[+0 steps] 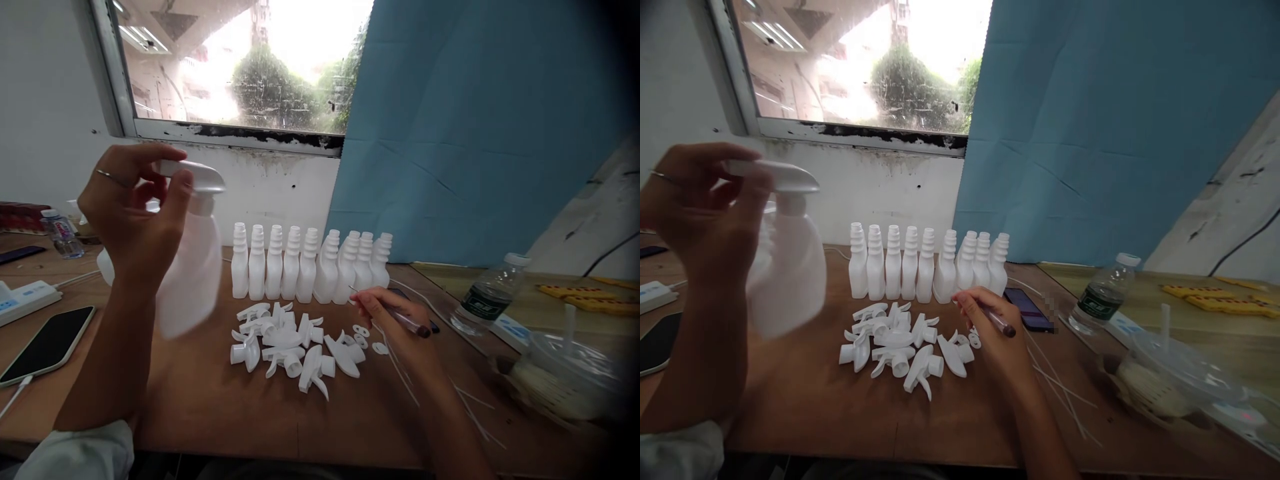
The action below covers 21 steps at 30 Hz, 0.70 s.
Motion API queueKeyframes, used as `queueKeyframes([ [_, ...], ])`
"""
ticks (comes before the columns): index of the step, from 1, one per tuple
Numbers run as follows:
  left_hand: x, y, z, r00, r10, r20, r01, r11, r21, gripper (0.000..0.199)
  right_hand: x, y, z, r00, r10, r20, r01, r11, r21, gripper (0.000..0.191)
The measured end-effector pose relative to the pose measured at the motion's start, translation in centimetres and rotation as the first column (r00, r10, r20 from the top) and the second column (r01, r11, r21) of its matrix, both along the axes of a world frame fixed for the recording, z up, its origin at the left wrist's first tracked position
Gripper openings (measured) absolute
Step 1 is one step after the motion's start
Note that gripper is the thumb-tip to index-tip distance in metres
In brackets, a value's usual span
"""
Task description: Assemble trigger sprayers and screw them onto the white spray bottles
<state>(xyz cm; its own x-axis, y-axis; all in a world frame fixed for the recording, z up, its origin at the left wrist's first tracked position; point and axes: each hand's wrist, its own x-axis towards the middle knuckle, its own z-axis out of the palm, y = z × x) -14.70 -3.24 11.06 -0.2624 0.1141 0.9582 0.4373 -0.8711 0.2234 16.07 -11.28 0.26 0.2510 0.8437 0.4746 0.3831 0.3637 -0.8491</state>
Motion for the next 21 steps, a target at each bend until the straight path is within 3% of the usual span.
queueKeyframes([
  [1, 0.9, -0.9, -0.1, 0.988, -0.155, 0.008, 0.155, 0.988, -0.011, 0.016, -0.4, -0.5, 0.3, 0.999, 0.032, -0.003, -0.032, 0.999, -0.005, 0.027],
  [3, 2.5, -2.2, -0.7, 0.906, -0.424, -0.003, 0.421, 0.900, -0.114, 0.014, -1.2, -1.5, 0.7, 0.993, 0.113, -0.016, -0.113, 0.993, -0.034, 0.027],
  [5, 4.1, -2.9, -1.6, 0.808, -0.589, -0.013, 0.561, 0.777, -0.286, 0.011, -1.8, -2.1, 0.8, 0.977, 0.205, -0.055, -0.208, 0.976, -0.057, 0.030],
  [7, 5.7, -3.3, -2.8, 0.728, -0.686, -0.001, 0.610, 0.649, -0.455, 0.010, -2.2, -2.4, 0.7, 0.943, 0.309, -0.120, -0.317, 0.947, -0.053, 0.038],
  [11, 8.7, -4.1, -5.0, 0.582, -0.810, 0.069, 0.628, 0.394, -0.671, 0.012, -2.7, -2.7, 0.0, 0.872, 0.413, -0.262, -0.435, 0.900, -0.026, 0.047],
  [12, 9.3, -4.3, -5.4, 0.573, -0.816, 0.076, 0.617, 0.368, -0.696, 0.013, -2.8, -2.6, -0.2, 0.869, 0.394, -0.301, -0.423, 0.905, -0.038, 0.044],
  [15, 10.3, -4.5, -6.2, 0.585, -0.809, 0.066, 0.587, 0.365, -0.723, 0.020, -3.1, -2.4, -0.7, 0.852, 0.257, -0.457, -0.327, 0.942, -0.080, 0.036],
  [17, 10.4, -4.2, -6.4, 0.522, -0.848, 0.087, 0.593, 0.288, -0.752, 0.037, -3.0, -2.0, -0.8, 0.804, 0.153, -0.574, -0.235, 0.969, -0.071, 0.034],
  [19, 10.3, -3.6, -6.6, 0.379, -0.913, 0.148, 0.538, 0.087, -0.839, 0.056, -2.7, -1.5, -0.6, 0.743, 0.093, -0.662, -0.150, 0.988, -0.030, 0.034],
  [21, 10.2, -2.9, -6.9, 0.258, -0.939, 0.225, 0.366, -0.121, -0.923, 0.060, -2.2, -1.0, -0.3, 0.706, 0.098, -0.701, -0.095, 0.995, 0.044, 0.036],
])
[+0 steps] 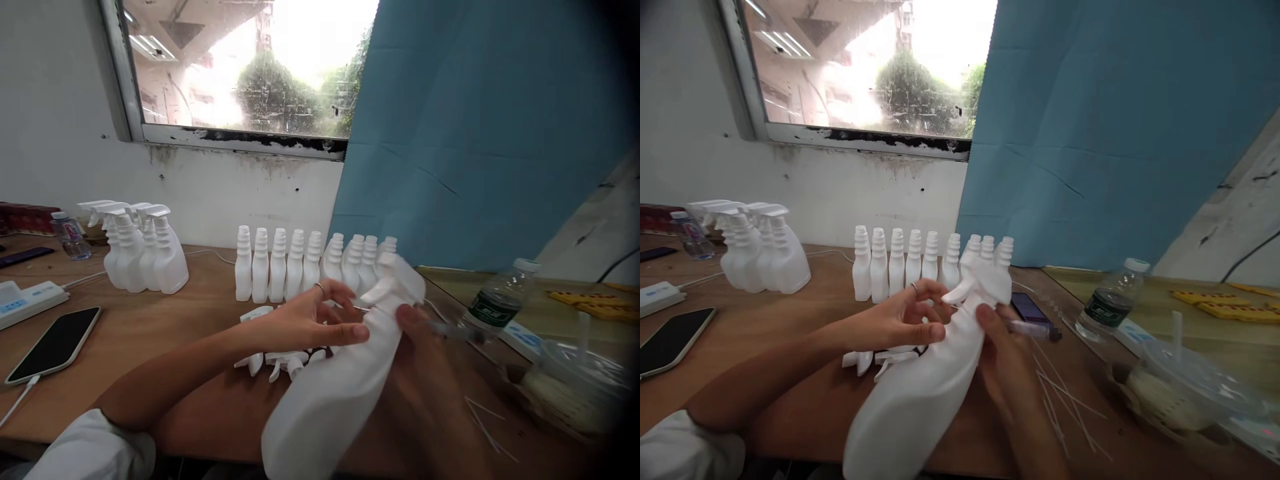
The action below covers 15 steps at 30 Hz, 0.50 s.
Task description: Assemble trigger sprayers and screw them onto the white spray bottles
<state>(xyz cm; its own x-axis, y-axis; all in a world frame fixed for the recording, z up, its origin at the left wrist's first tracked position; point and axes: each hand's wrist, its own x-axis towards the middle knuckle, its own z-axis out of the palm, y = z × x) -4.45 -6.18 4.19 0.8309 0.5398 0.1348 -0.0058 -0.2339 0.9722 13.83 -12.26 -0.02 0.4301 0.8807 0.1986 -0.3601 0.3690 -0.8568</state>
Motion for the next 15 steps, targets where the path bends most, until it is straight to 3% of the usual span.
queueKeyframes([
  [3, 0.3, 0.7, -0.5, 0.974, -0.137, -0.182, 0.112, 0.984, -0.139, 0.057, 0.6, 0.4, 0.6, 1.000, -0.005, 0.012, 0.003, 0.994, 0.112, 0.038],
  [8, 0.9, 0.7, -1.0, 0.941, -0.319, -0.114, 0.287, 0.930, -0.229, 0.050, 0.8, 0.3, 1.2, 0.994, 0.082, 0.077, -0.090, 0.991, 0.102, 0.030],
  [10, 0.9, 0.6, -1.0, 0.943, -0.310, -0.122, 0.279, 0.935, -0.219, 0.048, 0.6, 0.3, 1.3, 0.987, 0.133, 0.087, -0.139, 0.989, 0.057, 0.034],
  [12, 0.8, 0.5, -1.0, 0.961, -0.229, -0.156, 0.202, 0.964, -0.172, 0.053, 0.4, 0.3, 1.4, 0.984, 0.155, 0.093, -0.158, 0.987, 0.028, 0.037],
  [15, 0.5, 0.3, -0.8, 0.974, -0.093, -0.208, 0.079, 0.994, -0.077, 0.067, 0.1, 0.3, 1.4, 0.992, 0.097, 0.083, -0.102, 0.994, 0.048, 0.037],
])
